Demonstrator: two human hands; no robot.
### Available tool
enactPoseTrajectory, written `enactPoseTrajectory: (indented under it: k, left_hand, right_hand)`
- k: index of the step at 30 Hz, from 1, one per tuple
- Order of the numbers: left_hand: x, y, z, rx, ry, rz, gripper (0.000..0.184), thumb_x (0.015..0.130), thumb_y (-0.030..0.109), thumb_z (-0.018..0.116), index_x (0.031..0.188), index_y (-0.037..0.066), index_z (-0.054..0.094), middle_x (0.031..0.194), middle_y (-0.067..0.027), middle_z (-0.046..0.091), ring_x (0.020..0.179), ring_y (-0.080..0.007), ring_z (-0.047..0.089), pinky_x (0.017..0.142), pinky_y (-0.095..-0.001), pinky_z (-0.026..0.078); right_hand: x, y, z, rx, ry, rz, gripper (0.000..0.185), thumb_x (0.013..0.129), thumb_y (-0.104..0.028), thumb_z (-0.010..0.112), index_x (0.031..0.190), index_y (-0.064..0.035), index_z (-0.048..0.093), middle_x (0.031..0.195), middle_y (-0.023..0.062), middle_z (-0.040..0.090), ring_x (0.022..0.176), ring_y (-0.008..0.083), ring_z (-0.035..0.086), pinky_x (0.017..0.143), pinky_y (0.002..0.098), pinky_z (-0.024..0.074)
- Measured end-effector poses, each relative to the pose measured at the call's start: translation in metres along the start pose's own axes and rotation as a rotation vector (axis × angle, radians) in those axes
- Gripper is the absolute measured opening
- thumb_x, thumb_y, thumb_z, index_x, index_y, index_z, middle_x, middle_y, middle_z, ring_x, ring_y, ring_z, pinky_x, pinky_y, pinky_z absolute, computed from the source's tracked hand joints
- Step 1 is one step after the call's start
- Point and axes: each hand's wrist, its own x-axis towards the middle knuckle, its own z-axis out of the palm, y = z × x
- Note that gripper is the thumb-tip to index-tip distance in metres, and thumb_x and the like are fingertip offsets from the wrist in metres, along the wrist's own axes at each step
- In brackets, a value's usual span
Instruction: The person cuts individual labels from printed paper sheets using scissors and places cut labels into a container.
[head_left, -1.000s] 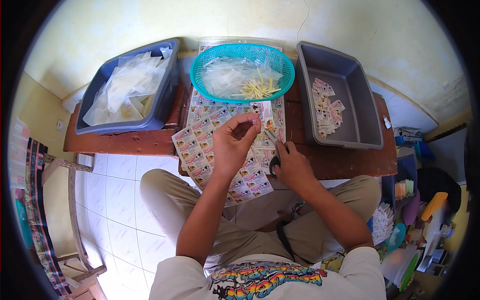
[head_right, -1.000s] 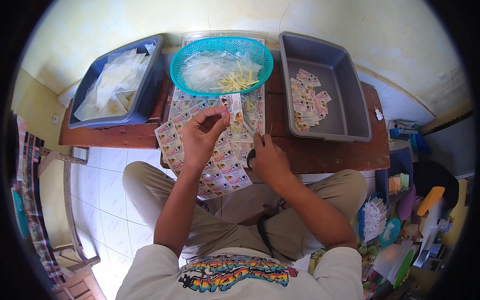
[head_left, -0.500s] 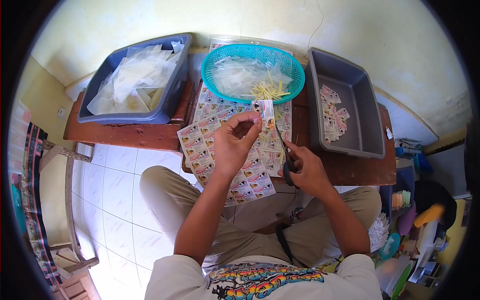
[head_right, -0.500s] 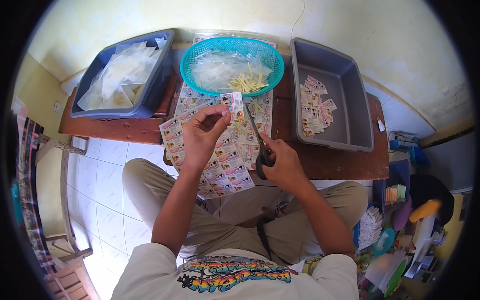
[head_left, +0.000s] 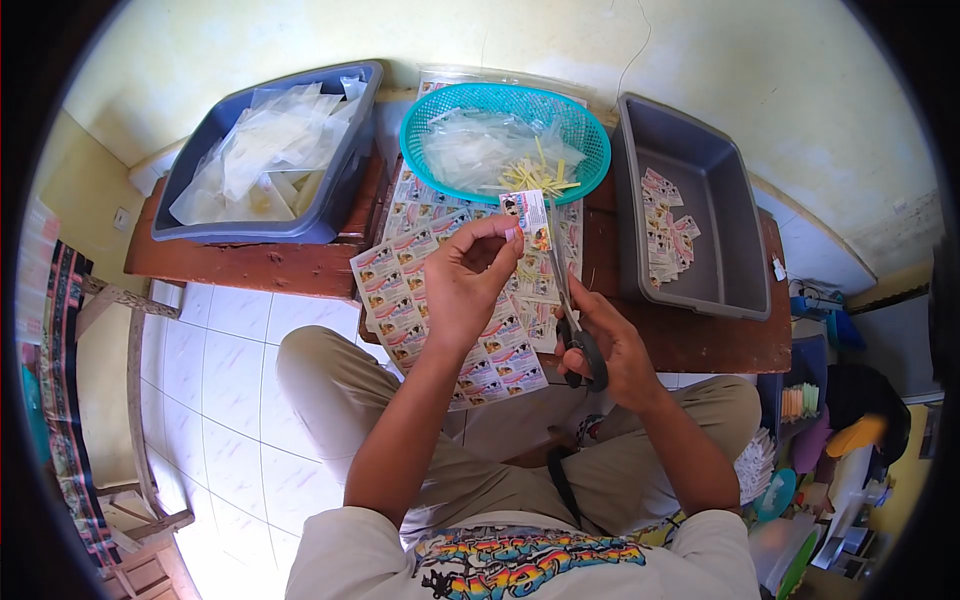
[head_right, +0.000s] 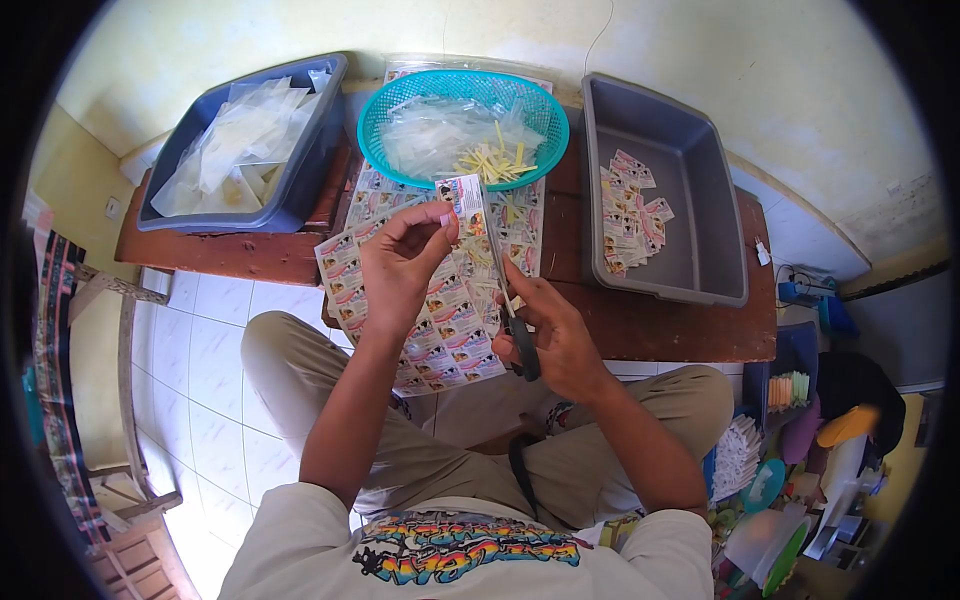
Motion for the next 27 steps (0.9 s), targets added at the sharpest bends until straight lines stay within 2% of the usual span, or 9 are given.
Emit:
enactPoseTrajectory:
  k: [8,13,17,27]
  left_hand:
    - [-0.0006,-0.004,-0.0006,0.032,-0.019,0.014,0.022,0.097,0.001,0.076,0.119,-0.003,0.074,0.103,-0.0053,0.076,0.093,-0.0086,0.071,0.085,-0.0253,0.057]
    - [-0.0021,-0.0064,-0.0005,0.044,-0.042,0.0,0.022,0.097,0.0,0.075,0.119,-0.003,0.074,0.104,-0.0054,0.077,0.094,-0.0094,0.072,0.087,-0.0257,0.058]
    - [-0.0032,-0.0057,0.0014,0.055,-0.04,0.005,0.022,0.097,0.0,0.075,0.118,-0.003,0.074,0.104,-0.0055,0.077,0.094,-0.0096,0.072,0.086,-0.026,0.058]
    - [-0.0036,-0.0103,0.0017,0.073,-0.051,0.034,0.022,0.096,-0.001,0.076,0.117,-0.003,0.075,0.104,-0.0075,0.077,0.094,-0.011,0.074,0.087,-0.0277,0.06]
  right_hand:
    - [0.002,-0.0043,0.0027,-0.038,0.009,-0.005,0.092,0.092,-0.009,0.085,0.167,-0.004,0.032,0.129,0.0057,0.049,0.111,0.0139,0.059,0.088,0.0256,0.055]
    - [0.0027,-0.0056,0.0026,-0.075,0.007,-0.002,0.093,0.091,-0.005,0.083,0.168,-0.0062,0.031,0.128,0.0052,0.049,0.106,0.0133,0.06,0.086,0.0255,0.0567]
    - [0.0029,-0.0067,0.0048,-0.078,0.023,0.004,0.093,0.091,-0.005,0.083,0.168,-0.0068,0.031,0.127,0.0046,0.049,0.103,0.0129,0.06,0.086,0.0254,0.0573]
    - [0.0026,-0.0034,0.005,-0.079,0.047,0.008,0.094,0.091,-0.006,0.085,0.168,-0.0079,0.031,0.126,0.0041,0.049,0.109,0.0123,0.06,0.09,0.025,0.0568]
